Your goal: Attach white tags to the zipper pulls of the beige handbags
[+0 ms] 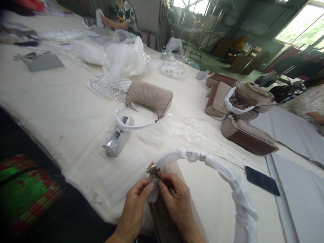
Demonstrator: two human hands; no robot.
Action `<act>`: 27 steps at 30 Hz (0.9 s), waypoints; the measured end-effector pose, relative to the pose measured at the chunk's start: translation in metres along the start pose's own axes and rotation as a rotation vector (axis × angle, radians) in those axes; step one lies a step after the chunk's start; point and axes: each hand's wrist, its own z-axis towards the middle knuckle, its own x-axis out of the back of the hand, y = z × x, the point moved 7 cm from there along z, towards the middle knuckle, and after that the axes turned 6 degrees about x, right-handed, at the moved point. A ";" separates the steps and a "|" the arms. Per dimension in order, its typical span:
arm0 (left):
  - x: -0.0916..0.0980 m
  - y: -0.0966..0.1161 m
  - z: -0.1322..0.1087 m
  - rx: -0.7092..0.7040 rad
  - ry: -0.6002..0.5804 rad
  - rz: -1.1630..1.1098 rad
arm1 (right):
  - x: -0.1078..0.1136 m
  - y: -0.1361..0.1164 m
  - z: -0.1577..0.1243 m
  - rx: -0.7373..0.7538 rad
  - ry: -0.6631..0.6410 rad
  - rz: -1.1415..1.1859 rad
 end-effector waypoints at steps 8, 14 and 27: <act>-0.005 0.035 0.000 -0.340 0.042 0.444 | 0.000 -0.033 0.005 0.566 -0.188 -0.356; -0.001 0.031 0.004 -0.342 0.037 0.415 | -0.007 -0.035 0.024 0.528 -0.447 -0.583; 0.000 0.022 0.011 -0.271 0.013 0.341 | -0.007 -0.030 0.027 0.433 -0.458 -0.438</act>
